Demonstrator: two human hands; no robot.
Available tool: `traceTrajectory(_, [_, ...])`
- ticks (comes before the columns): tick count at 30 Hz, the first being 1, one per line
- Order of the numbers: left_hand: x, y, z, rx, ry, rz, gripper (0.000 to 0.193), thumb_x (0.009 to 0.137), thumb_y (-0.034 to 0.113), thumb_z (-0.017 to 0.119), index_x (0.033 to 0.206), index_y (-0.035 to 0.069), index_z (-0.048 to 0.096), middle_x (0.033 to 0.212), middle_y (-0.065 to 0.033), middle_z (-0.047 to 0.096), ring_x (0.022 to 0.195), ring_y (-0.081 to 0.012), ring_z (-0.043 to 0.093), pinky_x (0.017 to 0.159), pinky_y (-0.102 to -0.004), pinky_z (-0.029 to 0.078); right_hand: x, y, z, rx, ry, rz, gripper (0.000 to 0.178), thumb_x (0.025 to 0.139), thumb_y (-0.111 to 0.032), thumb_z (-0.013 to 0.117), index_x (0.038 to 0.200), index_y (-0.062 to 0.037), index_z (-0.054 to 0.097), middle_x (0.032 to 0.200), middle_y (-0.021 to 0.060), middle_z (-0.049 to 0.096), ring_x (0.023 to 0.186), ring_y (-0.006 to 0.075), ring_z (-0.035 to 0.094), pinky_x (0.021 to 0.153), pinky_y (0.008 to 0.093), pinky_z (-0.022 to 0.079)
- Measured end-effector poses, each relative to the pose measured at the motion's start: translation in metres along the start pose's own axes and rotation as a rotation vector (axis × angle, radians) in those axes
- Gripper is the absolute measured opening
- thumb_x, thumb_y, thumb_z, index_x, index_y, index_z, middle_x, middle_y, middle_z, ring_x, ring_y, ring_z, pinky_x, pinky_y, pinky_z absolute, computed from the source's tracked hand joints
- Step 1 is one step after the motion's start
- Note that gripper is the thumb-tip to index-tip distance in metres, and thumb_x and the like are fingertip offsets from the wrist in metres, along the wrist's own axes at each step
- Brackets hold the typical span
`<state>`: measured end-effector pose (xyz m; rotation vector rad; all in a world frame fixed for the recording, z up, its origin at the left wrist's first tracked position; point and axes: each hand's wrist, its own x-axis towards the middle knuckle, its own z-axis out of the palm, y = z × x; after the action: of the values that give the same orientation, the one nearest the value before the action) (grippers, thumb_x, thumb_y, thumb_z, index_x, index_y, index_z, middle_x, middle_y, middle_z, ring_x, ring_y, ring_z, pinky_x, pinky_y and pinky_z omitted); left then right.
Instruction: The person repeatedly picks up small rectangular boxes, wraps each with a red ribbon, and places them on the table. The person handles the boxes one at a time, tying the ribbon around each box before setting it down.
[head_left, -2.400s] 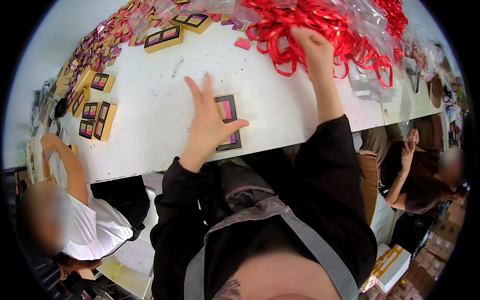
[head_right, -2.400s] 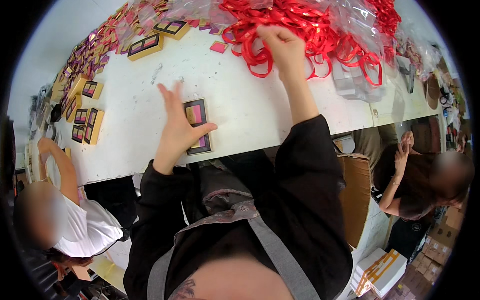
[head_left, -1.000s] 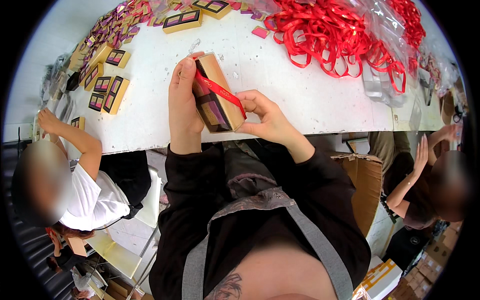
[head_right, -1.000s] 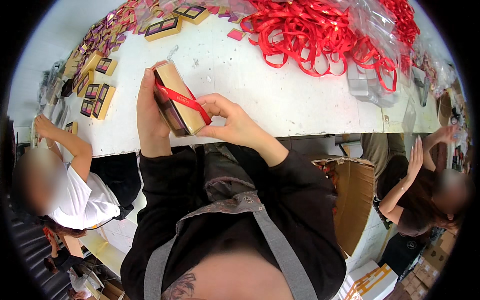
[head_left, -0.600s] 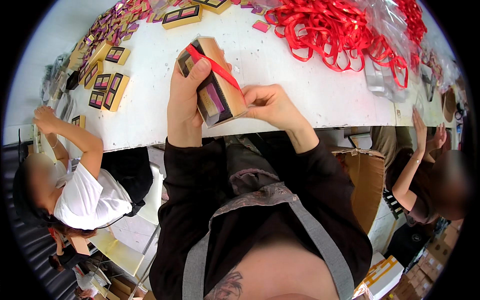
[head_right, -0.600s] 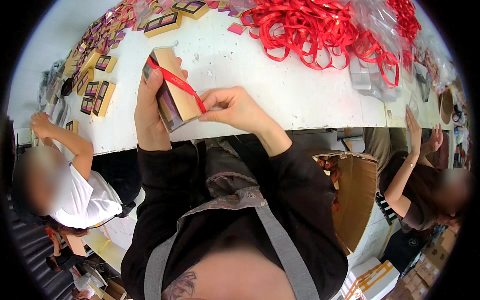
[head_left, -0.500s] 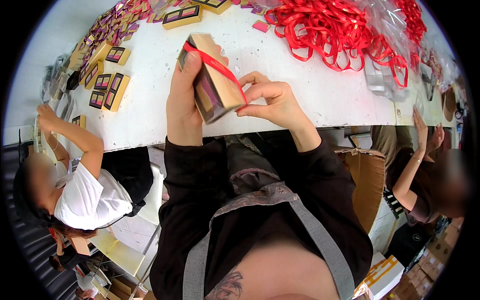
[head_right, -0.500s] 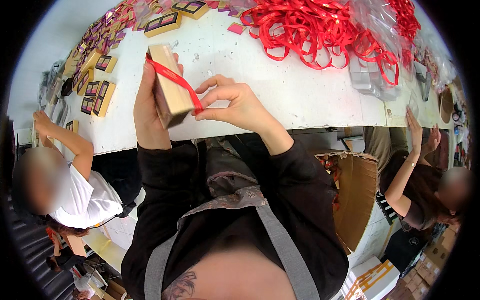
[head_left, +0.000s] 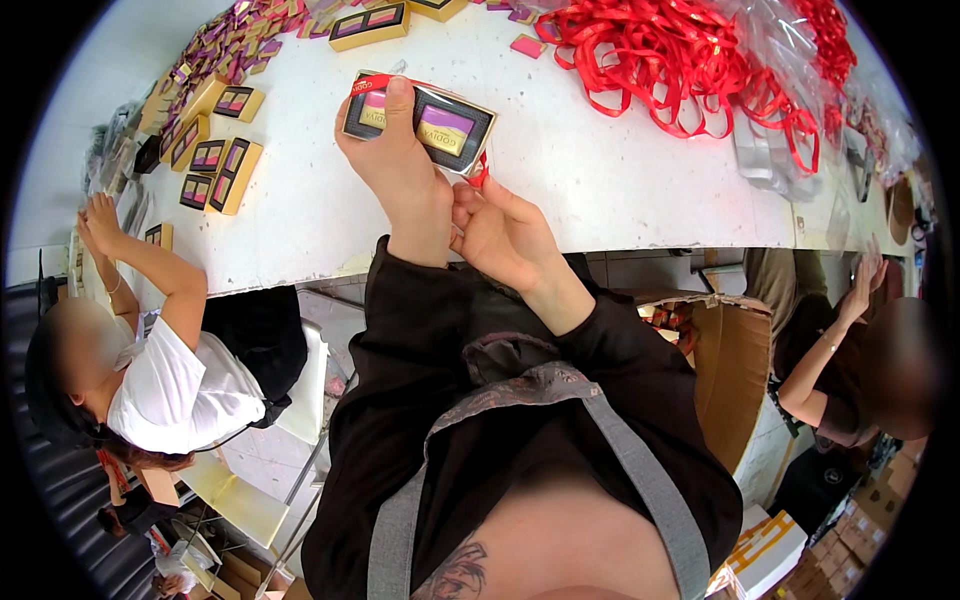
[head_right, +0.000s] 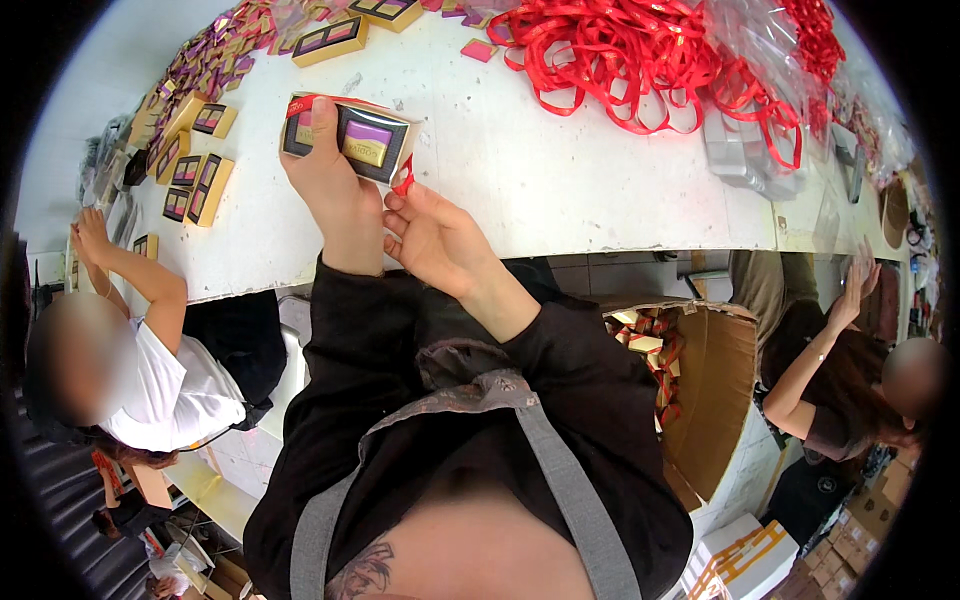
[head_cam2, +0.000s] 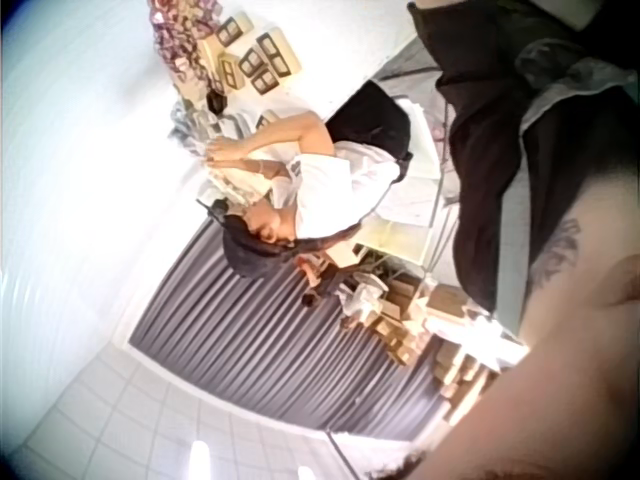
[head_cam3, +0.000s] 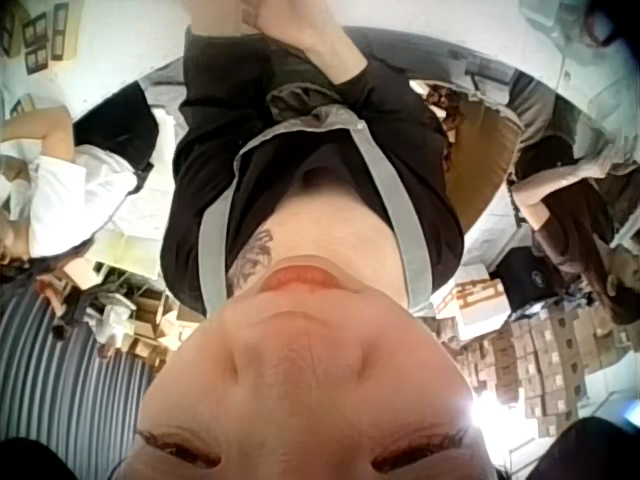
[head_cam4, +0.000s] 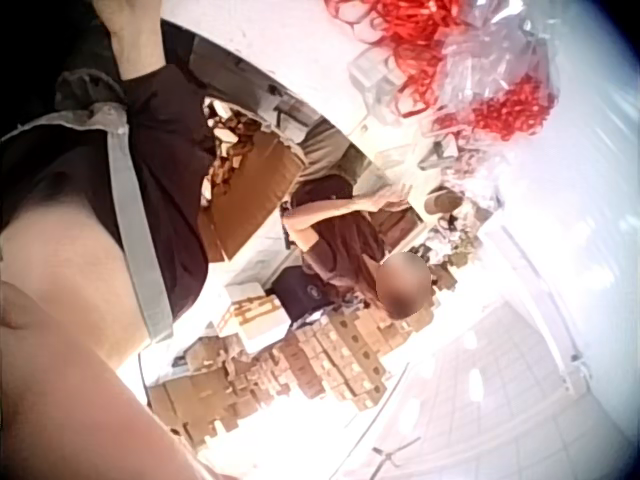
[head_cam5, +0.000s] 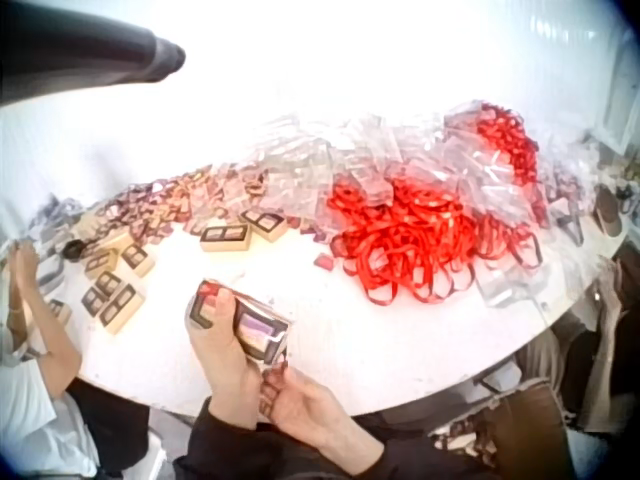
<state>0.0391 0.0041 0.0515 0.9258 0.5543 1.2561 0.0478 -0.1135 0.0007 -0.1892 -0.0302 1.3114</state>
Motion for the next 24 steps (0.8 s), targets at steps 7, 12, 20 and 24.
traceTrajectory(7, [-0.021,0.000,0.011,0.216,0.022,0.312,0.058,0.079,0.008,0.072,0.121,0.004,0.032,0.109,-0.0117,0.050,0.095,-0.0167,0.055,0.080,-0.0266,0.051,-0.007,-0.001,0.006,0.089,0.119,-0.070,0.015,0.089,-0.028,0.060,0.090,-0.0144,0.054,0.074,-0.0067,0.047,0.070,0.0093,0.044,0.070,0.0264,0.035])
traceTrajectory(12, [-0.024,0.001,0.008,0.154,-0.054,0.291,0.059,0.079,0.006,0.072,0.122,0.005,0.032,0.111,-0.0122,0.048,0.097,-0.0183,0.054,0.083,-0.0286,0.051,-0.008,-0.009,0.014,-0.028,0.158,-0.195,0.013,0.087,-0.022,0.062,0.087,-0.0113,0.055,0.069,-0.0059,0.046,0.066,0.0083,0.043,0.067,0.0255,0.036])
traceTrajectory(20, [-0.023,0.008,0.002,0.142,-0.061,0.085,0.057,0.081,0.006,0.070,0.122,0.007,0.031,0.109,-0.0117,0.050,0.096,-0.0183,0.055,0.083,-0.0306,0.050,-0.005,-0.014,0.006,-0.713,0.469,-0.441,0.028,0.080,-0.005,0.069,0.105,-0.0020,0.057,0.087,0.0006,0.058,0.079,0.0061,0.050,0.063,0.0212,0.042])
traceTrajectory(24, [-0.034,-0.004,0.006,0.131,-0.099,0.047,0.054,0.082,0.001,0.067,0.122,0.007,0.031,0.112,-0.0130,0.050,0.098,-0.0189,0.055,0.084,-0.0327,0.051,-0.018,-0.035,0.013,-0.796,0.361,-0.762,0.045,0.079,-0.001,0.069,0.120,0.0002,0.050,0.102,0.0074,0.058,0.095,0.0122,0.056,0.075,0.0254,0.049])
